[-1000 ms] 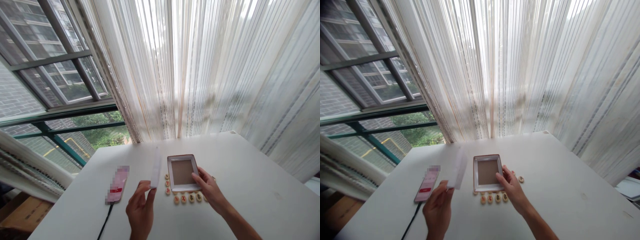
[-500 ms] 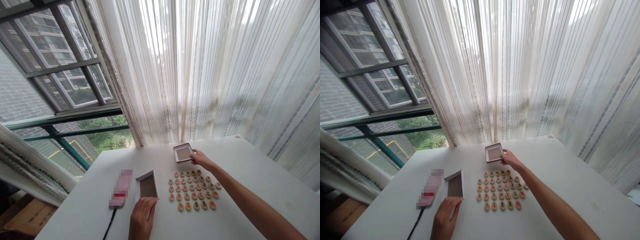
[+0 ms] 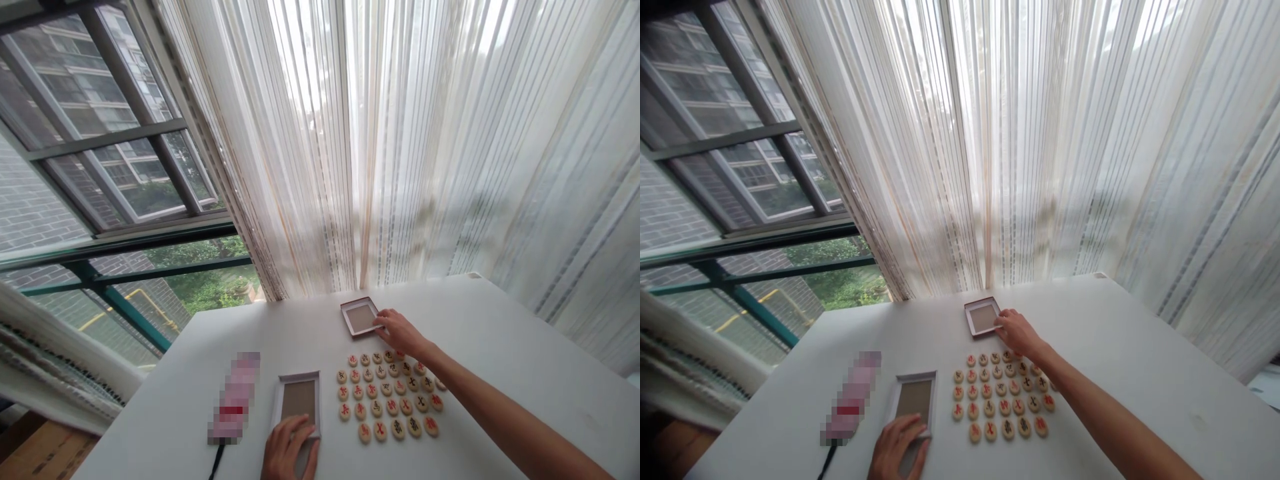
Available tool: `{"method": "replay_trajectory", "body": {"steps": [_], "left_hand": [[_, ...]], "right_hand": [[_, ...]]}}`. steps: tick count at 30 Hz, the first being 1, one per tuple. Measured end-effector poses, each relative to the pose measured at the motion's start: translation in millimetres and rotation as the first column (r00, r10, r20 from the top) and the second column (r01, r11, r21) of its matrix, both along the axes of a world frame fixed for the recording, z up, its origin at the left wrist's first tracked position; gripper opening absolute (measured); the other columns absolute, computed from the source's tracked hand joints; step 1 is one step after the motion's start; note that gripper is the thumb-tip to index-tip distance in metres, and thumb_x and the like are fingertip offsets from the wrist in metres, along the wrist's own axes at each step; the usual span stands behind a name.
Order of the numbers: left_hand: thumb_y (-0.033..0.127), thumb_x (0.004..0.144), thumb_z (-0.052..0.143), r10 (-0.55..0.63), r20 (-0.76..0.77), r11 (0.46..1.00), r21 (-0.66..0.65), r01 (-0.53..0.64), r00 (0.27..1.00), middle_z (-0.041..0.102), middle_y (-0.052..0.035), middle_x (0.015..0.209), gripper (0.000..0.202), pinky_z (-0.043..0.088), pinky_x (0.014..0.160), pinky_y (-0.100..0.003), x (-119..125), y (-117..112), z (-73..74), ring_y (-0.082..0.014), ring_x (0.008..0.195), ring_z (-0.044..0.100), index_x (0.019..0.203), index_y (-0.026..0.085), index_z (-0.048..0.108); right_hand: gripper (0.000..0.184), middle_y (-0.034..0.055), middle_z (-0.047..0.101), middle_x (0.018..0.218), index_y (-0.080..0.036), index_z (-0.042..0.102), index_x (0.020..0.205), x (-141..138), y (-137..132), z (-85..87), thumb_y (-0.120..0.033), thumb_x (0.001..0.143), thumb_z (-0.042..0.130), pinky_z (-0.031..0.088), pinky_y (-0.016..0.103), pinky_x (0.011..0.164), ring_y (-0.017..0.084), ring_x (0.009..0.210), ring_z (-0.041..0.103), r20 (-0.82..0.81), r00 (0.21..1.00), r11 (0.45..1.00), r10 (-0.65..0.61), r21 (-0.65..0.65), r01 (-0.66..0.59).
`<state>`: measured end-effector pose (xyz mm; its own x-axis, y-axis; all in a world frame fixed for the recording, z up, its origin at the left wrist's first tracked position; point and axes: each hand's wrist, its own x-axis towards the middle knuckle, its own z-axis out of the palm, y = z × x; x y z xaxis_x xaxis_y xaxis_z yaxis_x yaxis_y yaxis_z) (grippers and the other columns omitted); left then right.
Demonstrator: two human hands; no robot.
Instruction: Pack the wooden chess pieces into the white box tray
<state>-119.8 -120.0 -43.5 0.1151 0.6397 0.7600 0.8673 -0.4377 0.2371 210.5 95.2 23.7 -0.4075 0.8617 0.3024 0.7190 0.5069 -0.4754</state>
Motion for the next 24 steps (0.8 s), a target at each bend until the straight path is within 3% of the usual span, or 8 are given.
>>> {"method": "replay_trajectory", "body": {"steps": [4,11,14,18,24], "left_hand": [[0.031,0.092,0.063,0.091,0.047,0.994,0.063,-0.094,0.995,0.074,-0.0062,0.106,0.013,0.057,0.086,-0.041,-4.6,1.2,-7.5,-0.0263,0.101,0.069,0.098,0.029,0.074],[0.033,0.092,0.06,0.161,0.084,0.986,0.019,-0.163,0.983,0.071,-0.0086,0.113,0.018,0.058,0.089,-0.044,-13.3,8.9,1.0,-0.0279,0.107,0.066,0.103,0.027,0.073],[0.037,0.092,0.059,0.182,0.08,0.983,-0.028,-0.18,0.98,0.068,-0.0096,0.121,0.023,0.057,0.091,-0.047,-13.9,13.9,-5.3,-0.0302,0.114,0.064,0.109,0.026,0.071],[0.035,0.093,0.058,0.206,0.098,0.975,-0.104,-0.195,0.974,0.06,-0.0119,0.135,0.031,0.053,0.099,-0.054,-10.3,10.6,-11.5,-0.0336,0.125,0.057,0.121,0.025,0.065],[0.037,0.094,0.057,0.263,0.143,0.92,-0.334,-0.204,0.954,0.042,-0.0126,0.153,0.046,0.047,0.106,-0.058,-4.7,-1.0,-0.7,-0.0337,0.14,0.044,0.138,0.026,0.05]], "right_hand": [[0.022,0.0096,0.071,0.106,-0.022,0.074,0.102,2.8,-6.9,-4.2,-0.022,0.093,0.054,0.047,0.039,0.096,0.026,0.105,0.062,0.032,0.999,0.997,0.041,0.07,-0.043],[0.026,0.0118,0.066,0.121,-0.023,0.07,0.114,11.8,-8.8,-9.8,-0.029,0.096,0.053,0.048,0.042,0.099,0.027,0.112,0.062,0.006,1.0,0.994,0.024,0.109,-0.025],[0.024,0.013,0.064,0.127,-0.023,0.072,0.109,11.7,0.2,-11.0,-0.033,0.094,0.056,0.049,0.042,0.099,0.028,0.113,0.063,0.0,1.0,0.996,0.02,0.091,-0.02],[0.024,0.012,0.069,0.118,-0.023,0.074,0.105,10.7,6.8,-9.6,-0.036,0.092,0.06,0.05,0.042,0.098,0.028,0.107,0.066,-0.01,0.999,0.999,0.033,0.037,-0.033],[0.032,0.0117,0.066,0.124,-0.023,0.068,0.12,23.8,-21.1,0.7,-0.038,0.095,0.054,0.047,0.041,0.104,0.027,0.115,0.061,-0.085,0.996,1.0,0.01,0.004,-0.009]]}}
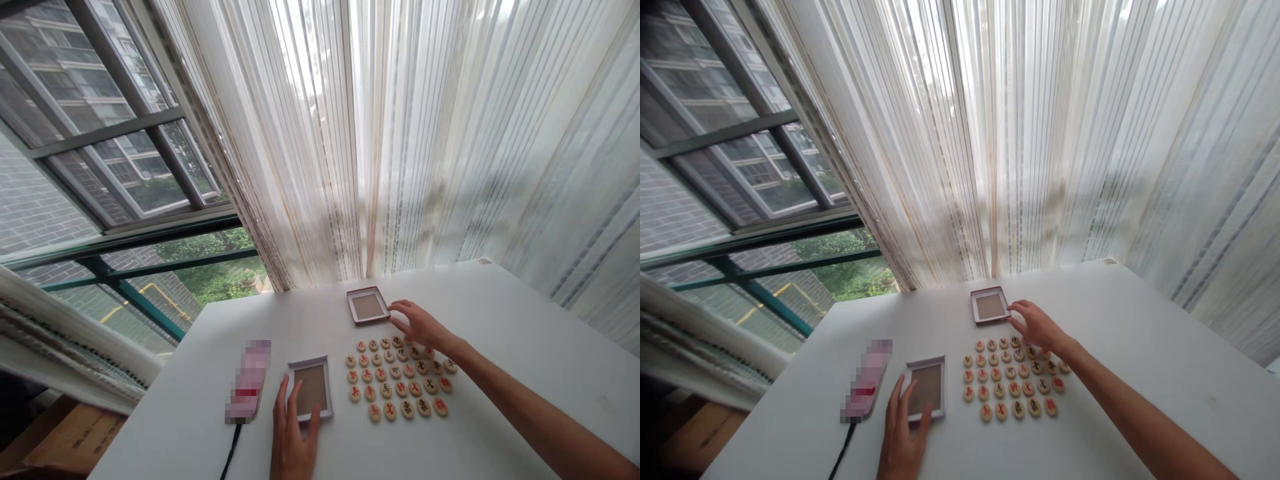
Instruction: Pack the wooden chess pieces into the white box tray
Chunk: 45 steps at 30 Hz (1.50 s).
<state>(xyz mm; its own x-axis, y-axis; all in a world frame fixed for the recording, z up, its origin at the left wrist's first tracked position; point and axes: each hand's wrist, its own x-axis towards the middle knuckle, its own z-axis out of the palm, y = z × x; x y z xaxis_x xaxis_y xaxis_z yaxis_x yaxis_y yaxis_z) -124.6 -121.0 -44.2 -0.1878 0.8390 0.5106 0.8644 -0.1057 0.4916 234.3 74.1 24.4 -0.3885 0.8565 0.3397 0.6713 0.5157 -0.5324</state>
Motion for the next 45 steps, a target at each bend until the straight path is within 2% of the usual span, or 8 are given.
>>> {"method": "replay_trajectory", "body": {"steps": [7,12,19,27,33,37,41,45], "left_hand": [[0.042,0.093,0.058,-0.03,0.009,0.998,-0.048,0.031,1.0,0.042,-0.0143,0.153,0.05,0.046,0.108,-0.057,1.7,-4.8,1.9,-0.0336,0.138,0.047,0.139,0.023,0.047],[0.047,0.091,0.06,-0.008,-0.045,1.0,-0.03,0.007,0.999,0.048,-0.015,0.15,0.055,0.051,0.103,-0.056,2.9,-20.1,-12.3,-0.0355,0.132,0.052,0.139,0.023,0.048],[0.046,0.09,0.059,0.029,-0.015,0.998,-0.055,-0.03,0.999,0.046,-0.0182,0.147,0.051,0.047,0.104,-0.059,17.8,-52.8,-16.1,-0.0365,0.131,0.051,0.133,0.021,0.047],[0.046,0.094,0.054,-0.004,0.162,0.994,-0.111,0.022,0.987,0.037,-0.0161,0.154,0.059,0.038,0.114,-0.054,10.3,-39.5,14.2,-0.0319,0.142,0.04,0.145,0.022,0.034],[0.051,0.092,0.052,0.188,0.131,0.936,-0.325,-0.137,0.973,0.06,-0.0186,0.127,0.066,0.055,0.084,-0.04,-12.9,14.8,37.7,-0.0227,0.084,0.068,0.144,0.012,0.036],[0.043,0.089,0.058,0.163,0.045,0.914,-0.383,-0.134,0.986,0.07,-0.0103,0.094,0.042,0.051,0.08,-0.035,-23.4,39.7,51.9,-0.0244,0.086,0.068,0.12,0.014,0.06],[0.035,0.089,0.056,0.123,0.047,0.915,-0.391,-0.095,0.991,0.07,-0.0055,0.077,0.021,0.048,0.071,-0.03,-24.9,39.4,55.6,-0.0215,0.074,0.068,0.092,0.02,0.069],[0.041,0.094,0.048,0.102,0.098,0.934,-0.352,-0.061,0.99,0.073,-0.0051,0.091,0.03,0.049,0.069,-0.028,-14.9,18.4,61.2,-0.0185,0.069,0.068,0.104,0.022,0.068]], "right_hand": [[0.033,0.0102,0.065,0.128,-0.026,0.066,0.123,33.5,-67.0,0.1,-0.041,0.098,0.051,0.049,0.047,0.103,0.029,0.121,0.059,-0.074,0.991,0.992,-0.114,0.035,0.117],[0.034,0.0101,0.066,0.129,-0.03,0.068,0.12,65.2,-120.0,-13.5,-0.047,0.094,0.055,0.061,0.038,0.07,0.033,0.118,0.061,-0.168,0.935,0.945,-0.313,0.045,0.324],[0.035,0.0084,0.07,0.117,-0.027,0.07,0.112,76.7,-179.3,-30.5,-0.052,0.091,0.057,0.053,0.024,0.041,0.024,0.087,0.07,-0.304,0.817,0.858,-0.49,-0.002,0.514],[0.023,0.0083,0.071,0.112,-0.025,0.07,0.109,39.6,-195.3,-32.7,-0.038,0.095,0.057,0.061,0.031,0.065,0.026,0.099,0.069,-0.352,0.882,0.931,-0.312,0.072,0.358],[0.016,0.007,0.072,0.106,-0.026,0.07,0.106,-1.6,-200.3,-23.4,-0.029,0.095,0.058,0.06,0.034,0.077,0.024,0.097,0.069,-0.413,0.9,0.975,-0.137,0.103,0.195],[0.021,0.0076,0.071,0.107,-0.026,0.068,0.113,-43.1,-205.7,-15.0,-0.022,0.096,0.055,0.058,0.032,0.077,0.022,0.094,0.068,-0.43,0.902,0.999,0.033,0.04,-0.018],[0.029,0.0085,0.067,0.115,-0.027,0.064,0.121,-78.0,-209.3,-9.1,-0.019,0.096,0.052,0.058,0.031,0.076,0.02,0.092,0.067,-0.461,0.877,0.985,0.137,-0.031,-0.17],[0.033,0.0095,0.062,0.122,-0.028,0.06,0.128,-97.1,-212.8,-5.7,-0.022,0.096,0.054,0.058,0.032,0.077,0.016,0.082,0.066,-0.507,0.85,0.969,0.143,-0.105,-0.226]]}}
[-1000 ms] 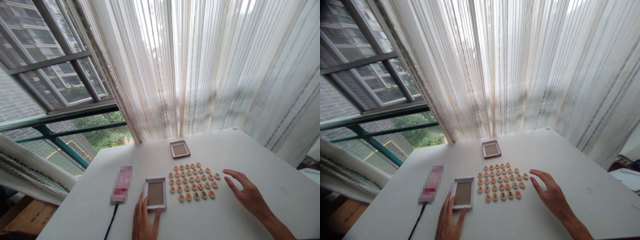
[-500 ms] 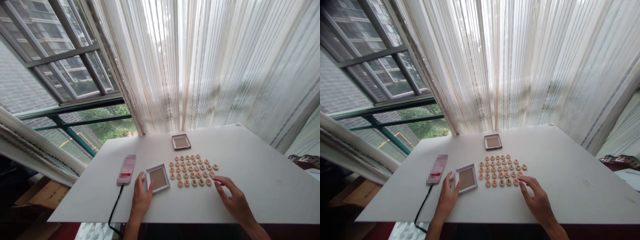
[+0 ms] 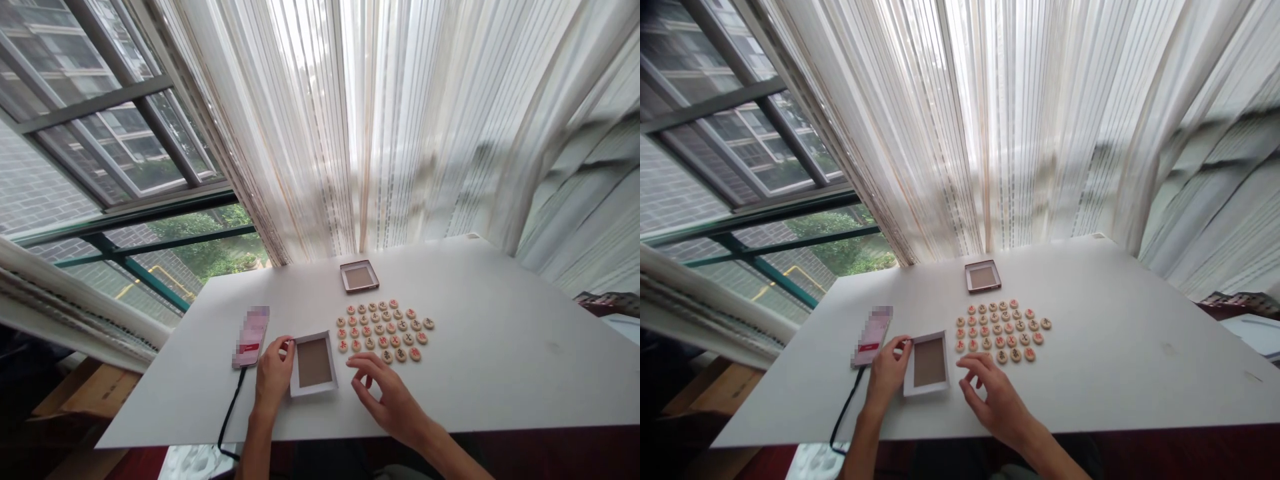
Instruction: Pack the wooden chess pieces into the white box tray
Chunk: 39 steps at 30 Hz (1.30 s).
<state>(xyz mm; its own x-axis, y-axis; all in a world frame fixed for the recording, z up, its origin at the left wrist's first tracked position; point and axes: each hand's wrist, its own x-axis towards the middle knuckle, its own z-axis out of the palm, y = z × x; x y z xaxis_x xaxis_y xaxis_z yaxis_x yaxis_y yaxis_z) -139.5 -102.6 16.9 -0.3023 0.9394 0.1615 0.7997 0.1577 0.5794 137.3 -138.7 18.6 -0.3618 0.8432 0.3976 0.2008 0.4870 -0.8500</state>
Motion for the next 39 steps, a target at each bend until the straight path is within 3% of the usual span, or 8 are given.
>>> {"method": "replay_trajectory", "body": {"steps": [6,13,16,19,21,25,30,39], "left_hand": [[0.053,0.091,0.055,-0.038,0.269,0.999,0.042,0.028,0.962,0.074,-0.0049,0.091,0.038,0.053,0.064,-0.027,36.3,-33.8,10.8,-0.0198,0.07,0.071,0.11,0.022,0.065],[0.06,0.088,0.059,-0.059,0.661,0.997,-0.004,0.082,0.748,0.074,-0.0129,0.108,0.056,0.06,0.076,-0.034,48.7,-58.8,-7.8,-0.0277,0.092,0.073,0.121,0.016,0.064],[0.058,0.088,0.061,-0.22,0.595,0.971,0.056,0.234,0.773,0.059,-0.0152,0.14,0.062,0.056,0.094,-0.041,47.0,-70.8,-0.1,-0.0317,0.118,0.063,0.137,0.021,0.055],[0.054,0.07,0.082,-0.451,0.454,0.886,0.126,0.446,0.768,0.027,-0.0113,0.163,0.106,0.04,0.115,-0.05,44.7,-81.5,16.3,-0.0373,0.143,0.037,0.156,0.03,0.026],[0.046,0.062,0.089,-0.494,0.383,0.856,0.058,0.513,0.781,0.019,-0.0093,0.165,0.122,0.03,0.121,-0.054,43.0,-86.4,25.1,-0.038,0.148,0.027,0.159,0.033,0.015],[0.032,0.063,0.089,-0.456,0.308,0.868,-0.056,0.494,0.835,0.022,-0.0068,0.164,0.117,0.022,0.124,-0.055,39.7,-90.6,28.1,-0.0357,0.15,0.024,0.157,0.035,0.019],[0.023,0.063,0.086,-0.419,0.306,0.893,-0.028,0.448,0.855,0.027,-0.0054,0.162,0.11,0.028,0.123,-0.05,27.1,-94.4,20.2,-0.0342,0.148,0.03,0.154,0.034,0.027],[0.022,0.059,0.087,-0.415,0.244,0.875,-0.156,0.458,0.876,0.034,-0.0038,0.16,0.104,0.025,0.124,-0.05,-9.8,-101.1,13.1,-0.0325,0.147,0.033,0.15,0.036,0.038]], "right_hand": [[0.049,0.0089,0.062,0.119,-0.03,0.041,0.147,-9.2,-8.0,-5.7,-0.037,0.1,0.05,0.057,0.029,0.069,0.013,0.071,0.063,-0.114,0.993,0.96,-0.039,-0.281,0.006],[0.05,0.0091,0.06,0.124,-0.031,0.044,0.146,3.2,-22.7,-18.7,-0.046,0.099,0.052,0.051,0.027,0.063,0.012,0.069,0.061,-0.234,0.971,0.882,-0.045,-0.466,-0.071],[0.046,0.0073,0.064,0.11,-0.026,0.052,0.138,8.1,-24.9,-19.8,-0.048,0.098,0.054,0.05,0.026,0.06,0.012,0.065,0.06,-0.25,0.963,0.871,-0.104,-0.491,-0.034],[0.044,0.0036,0.065,0.093,-0.024,0.055,0.133,11.7,-21.2,-16.1,-0.049,0.097,0.055,0.047,0.025,0.056,0.011,0.059,0.055,-0.241,0.96,0.871,-0.14,-0.492,0.004],[0.044,0.003,0.064,0.093,-0.023,0.056,0.131,13.1,-17.9,-12.4,-0.05,0.096,0.056,0.044,0.024,0.053,0.011,0.056,0.053,-0.233,0.963,0.877,-0.138,-0.481,0.01],[0.041,0.0042,0.065,0.098,-0.023,0.058,0.129,13.5,-16.5,-6.1,-0.047,0.096,0.057,0.043,0.023,0.05,0.01,0.055,0.052,-0.201,0.975,0.889,-0.095,-0.457,-0.008],[0.039,0.0056,0.069,0.097,-0.022,0.057,0.13,24.7,-15.7,0.1,-0.044,0.098,0.055,0.053,0.028,0.062,0.015,0.066,0.064,-0.115,0.992,0.928,-0.051,-0.373,0.005],[0.029,0.0041,0.069,0.083,-0.021,0.064,0.113,86.6,12.5,-5.7,-0.043,0.097,0.056,0.058,0.031,0.071,0.018,0.071,0.068,-0.04,0.954,0.927,-0.298,-0.253,0.279]]}}
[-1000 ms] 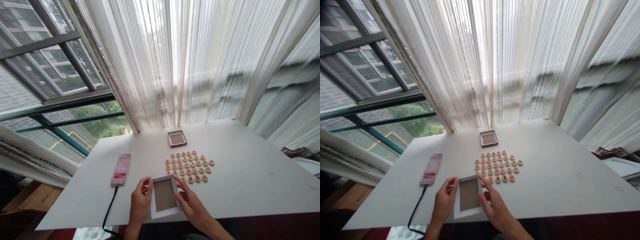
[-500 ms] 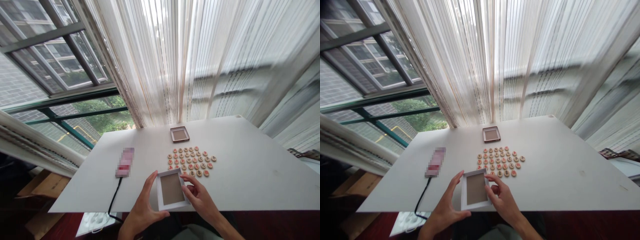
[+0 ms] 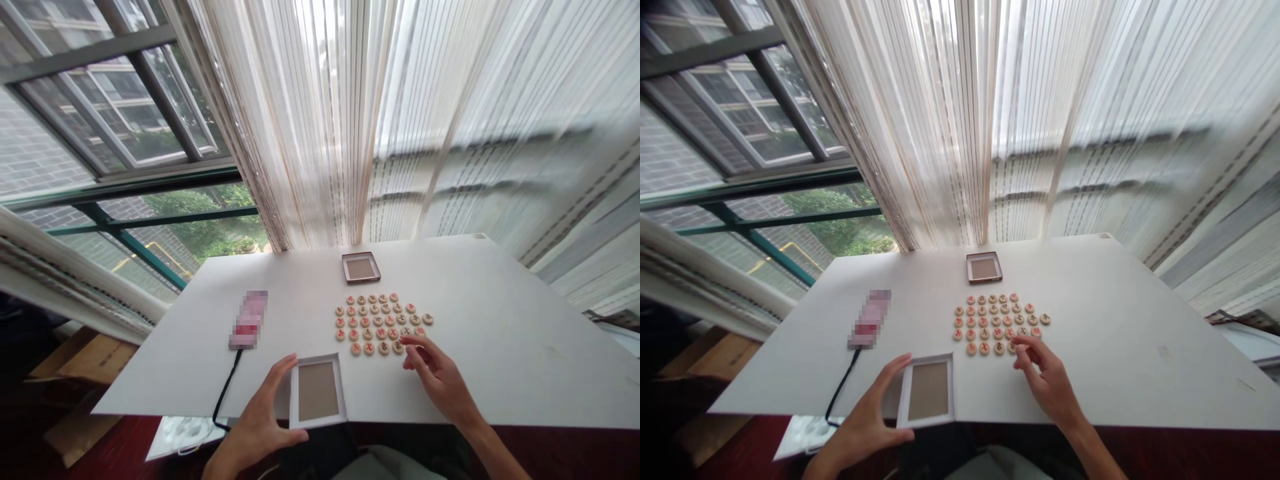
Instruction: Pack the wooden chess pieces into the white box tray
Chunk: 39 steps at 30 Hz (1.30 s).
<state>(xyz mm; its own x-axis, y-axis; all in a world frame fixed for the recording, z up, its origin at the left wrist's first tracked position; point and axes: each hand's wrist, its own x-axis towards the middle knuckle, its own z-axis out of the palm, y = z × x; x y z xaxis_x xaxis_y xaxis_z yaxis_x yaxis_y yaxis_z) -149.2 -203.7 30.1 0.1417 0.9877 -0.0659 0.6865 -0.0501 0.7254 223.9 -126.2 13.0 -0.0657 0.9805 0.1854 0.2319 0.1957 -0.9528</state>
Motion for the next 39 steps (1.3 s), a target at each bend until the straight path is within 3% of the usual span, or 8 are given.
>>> {"method": "replay_trajectory", "body": {"steps": [4,11,18,23,27,29,34,39], "left_hand": [[0.027,0.058,0.088,-0.071,-0.032,0.997,-0.008,0.071,0.997,0.031,-0.0047,0.162,0.105,0.023,0.124,-0.051,0.2,13.6,-1.8,-0.0324,0.149,0.029,0.15,0.036,0.038],[0.037,0.057,0.091,-0.137,-0.06,0.99,-0.032,0.135,0.989,0.023,-0.0056,0.165,0.116,0.015,0.124,-0.057,1.2,26.3,-6.0,-0.0348,0.152,0.019,0.155,0.036,0.029],[0.041,0.056,0.091,-0.108,-0.111,0.993,-0.056,0.103,0.988,0.026,-0.0062,0.164,0.119,0.015,0.124,-0.056,-0.3,27.0,-11.8,-0.0349,0.152,0.017,0.156,0.035,0.026],[0.041,0.062,0.088,-0.074,-0.089,0.997,-0.026,0.072,0.993,0.025,-0.0066,0.164,0.116,0.02,0.124,-0.053,-2.4,40.1,-1.6,-0.0326,0.151,0.024,0.157,0.034,0.023],[0.047,0.089,0.064,-0.031,-0.045,0.99,0.136,0.036,0.999,0.044,-0.0055,0.155,0.06,0.03,0.121,-0.045,5.6,71.7,12.1,-0.0264,0.145,0.039,0.144,0.031,0.048],[0.045,0.094,0.057,-0.011,-0.006,0.973,0.231,0.012,1.0,0.054,-0.0052,0.146,0.04,0.036,0.118,-0.041,14.5,94.2,18.8,-0.024,0.137,0.049,0.131,0.029,0.061],[0.043,0.094,0.056,-0.071,0.083,0.97,0.24,0.049,0.994,0.073,-0.0053,0.118,0.031,0.049,0.105,-0.037,40.9,163.2,26.2,-0.023,0.113,0.066,0.112,0.023,0.071],[0.044,0.09,0.059,-0.085,0.089,0.973,0.223,0.064,0.992,0.078,-0.0042,0.098,0.029,0.057,0.087,-0.032,56.2,216.1,6.2,-0.0203,0.088,0.072,0.1,0.021,0.075]], "right_hand": [[0.03,0.0053,0.069,0.085,-0.02,0.065,0.113,19.6,10.0,-4.1,-0.044,0.096,0.058,0.056,0.029,0.061,0.016,0.065,0.064,-0.013,0.986,0.985,-0.169,0.027,0.169],[0.028,0.0083,0.069,0.097,-0.019,0.066,0.11,51.4,31.5,3.2,-0.042,0.094,0.06,0.052,0.03,0.058,0.016,0.065,0.061,-0.099,0.901,0.893,-0.423,0.126,0.432],[0.029,0.0072,0.069,0.096,-0.018,0.067,0.108,69.8,45.9,-5.0,-0.043,0.092,0.062,0.052,0.03,0.063,0.015,0.068,0.06,-0.059,0.863,0.855,-0.501,0.12,0.505],[0.033,0.0083,0.069,0.098,-0.018,0.066,0.11,71.1,53.5,-10.3,-0.044,0.09,0.063,0.054,0.031,0.063,0.017,0.07,0.063,-0.079,0.839,0.835,-0.538,0.086,0.543],[0.036,0.0099,0.07,0.102,-0.018,0.067,0.111,69.4,58.4,-20.0,-0.046,0.089,0.063,0.056,0.035,0.069,0.022,0.081,0.068,-0.051,0.849,0.847,-0.526,0.059,0.528],[0.036,0.0105,0.071,0.105,-0.018,0.067,0.112,67.9,59.4,-25.1,-0.047,0.089,0.062,0.056,0.037,0.075,0.024,0.088,0.069,-0.019,0.855,0.853,-0.519,0.056,0.519],[0.038,0.0123,0.072,0.111,-0.018,0.068,0.111,65.4,57.1,-30.9,-0.049,0.089,0.061,0.056,0.036,0.075,0.025,0.091,0.069,0.071,0.845,0.848,-0.53,0.053,0.528],[0.039,0.0106,0.073,0.11,-0.02,0.068,0.111,66.1,54.9,-30.8,-0.051,0.088,0.062,0.055,0.034,0.072,0.024,0.089,0.069,0.12,0.84,0.847,-0.529,0.021,0.531]]}}
